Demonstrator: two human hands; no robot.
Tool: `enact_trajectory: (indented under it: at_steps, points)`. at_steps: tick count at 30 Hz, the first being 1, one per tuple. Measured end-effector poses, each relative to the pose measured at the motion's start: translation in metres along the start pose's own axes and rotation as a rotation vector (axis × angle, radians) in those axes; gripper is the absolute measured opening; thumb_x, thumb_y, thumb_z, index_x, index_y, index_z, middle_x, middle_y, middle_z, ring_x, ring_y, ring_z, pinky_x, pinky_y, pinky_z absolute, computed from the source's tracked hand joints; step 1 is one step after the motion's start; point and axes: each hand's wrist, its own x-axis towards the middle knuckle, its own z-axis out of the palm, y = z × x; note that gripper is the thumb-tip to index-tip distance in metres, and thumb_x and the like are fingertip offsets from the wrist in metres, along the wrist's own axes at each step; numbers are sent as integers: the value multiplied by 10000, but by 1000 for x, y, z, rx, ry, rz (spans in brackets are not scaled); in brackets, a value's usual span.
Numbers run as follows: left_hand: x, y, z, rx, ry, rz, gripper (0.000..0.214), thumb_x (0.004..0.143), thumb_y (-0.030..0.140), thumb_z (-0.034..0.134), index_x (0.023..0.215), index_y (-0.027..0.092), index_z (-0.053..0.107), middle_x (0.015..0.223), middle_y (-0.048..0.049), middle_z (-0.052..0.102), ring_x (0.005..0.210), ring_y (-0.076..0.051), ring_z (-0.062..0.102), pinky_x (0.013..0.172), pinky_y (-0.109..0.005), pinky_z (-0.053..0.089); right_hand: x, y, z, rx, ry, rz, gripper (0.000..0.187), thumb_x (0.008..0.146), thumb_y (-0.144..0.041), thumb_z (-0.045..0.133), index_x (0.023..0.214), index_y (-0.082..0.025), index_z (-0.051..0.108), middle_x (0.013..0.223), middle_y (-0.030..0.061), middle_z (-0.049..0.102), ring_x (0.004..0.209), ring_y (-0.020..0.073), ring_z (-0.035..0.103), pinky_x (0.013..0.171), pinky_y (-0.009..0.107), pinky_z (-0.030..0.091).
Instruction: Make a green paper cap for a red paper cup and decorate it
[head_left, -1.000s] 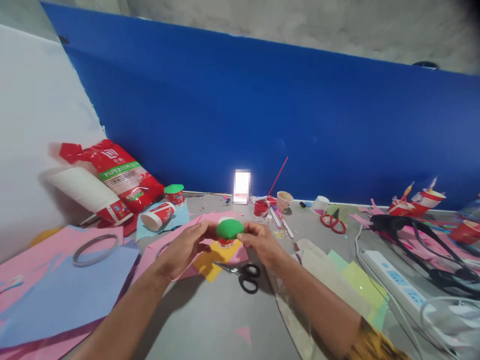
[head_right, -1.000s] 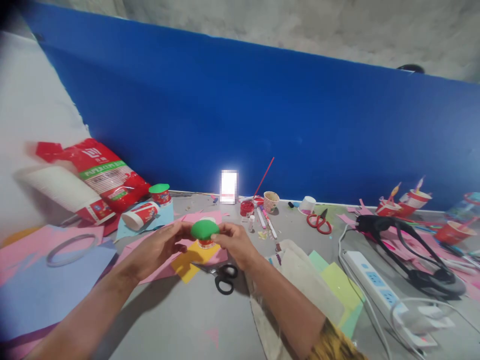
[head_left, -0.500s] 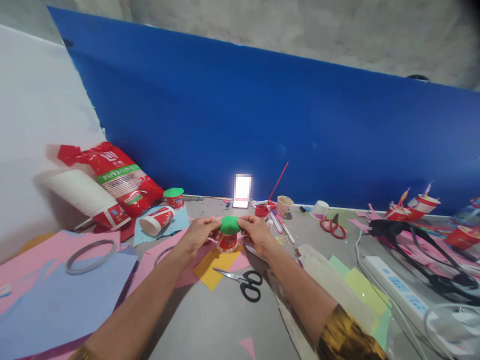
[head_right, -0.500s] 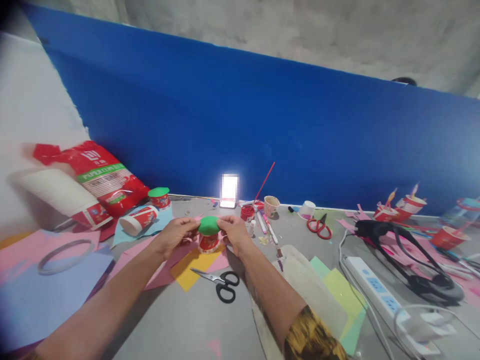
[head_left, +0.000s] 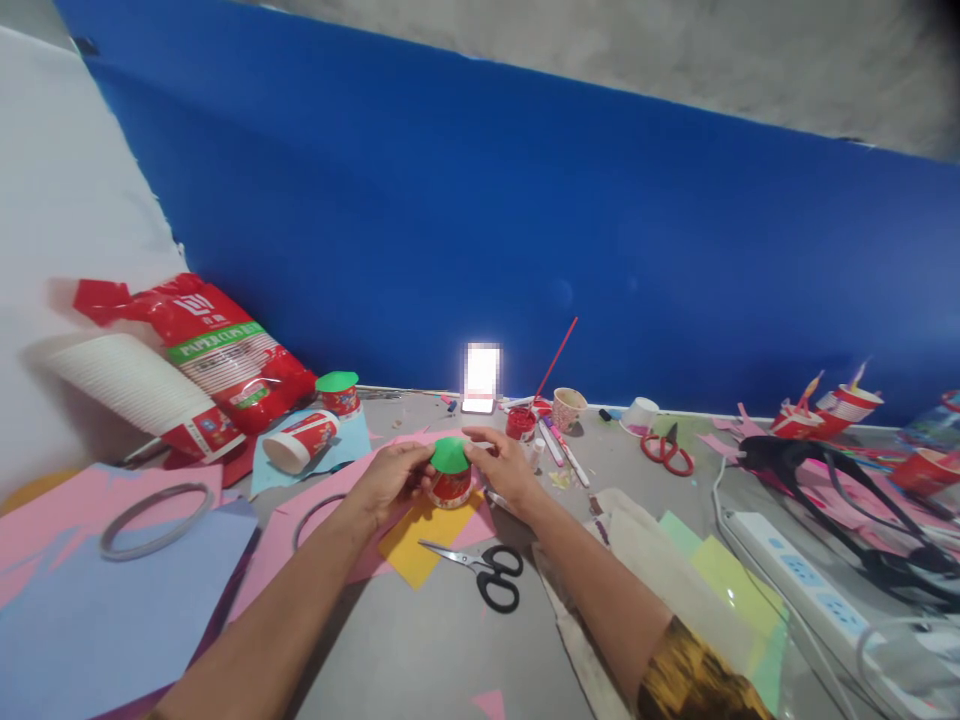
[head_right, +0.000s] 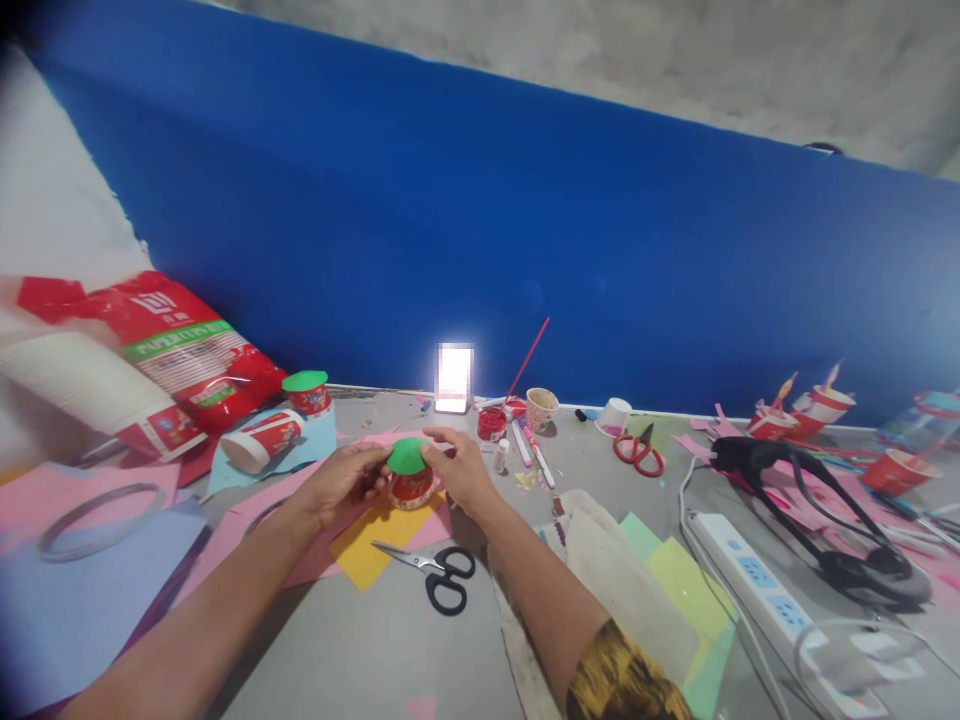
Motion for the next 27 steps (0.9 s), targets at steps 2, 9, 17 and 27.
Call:
enact_trajectory:
  at_steps: [2, 9, 17, 27]
  points:
    - [1, 0, -1, -9, 8, 0, 240, 685, 301, 797, 664, 151, 611, 525, 1, 592, 402, -72, 489, 369, -161, 308, 1, 3, 2, -35, -23, -38, 322, 809, -347, 711, 1102, -240, 791, 1099, 59, 751, 815, 183, 621, 724, 315, 542]
    - [3, -1, -7, -9, 44, 16, 287, 686, 337, 819, 655, 154, 601, 481, 30, 554, 378, -62, 456, 361, -152, 310, 0, 6, 4, -116, -115, -115, 322, 847, -285, 667, 1149, -237, 767, 1071, 39, 771, 791, 178, 658, 803, 339, 565]
    - [5, -4, -4, -25, 70, 44, 252, 698, 302, 774, 626, 171, 571, 446, 48, 505, 363, -64, 429, 356, -161, 299, -2, 7, 0, -183, -127, -142, 535, 864, -363, 695, 1379, -227, 635, 1127, 80, 718, 784, 173, 652, 743, 324, 567]
    - [-2, 1, 3, -3, 105, 84, 237, 695, 276, 762, 626, 190, 552, 456, 52, 490, 391, -68, 418, 386, -180, 330, -6, 4, 0, -320, -151, -224, 447, 892, -346, 678, 1326, -241, 686, 1201, 86, 714, 879, 193, 653, 845, 351, 546]
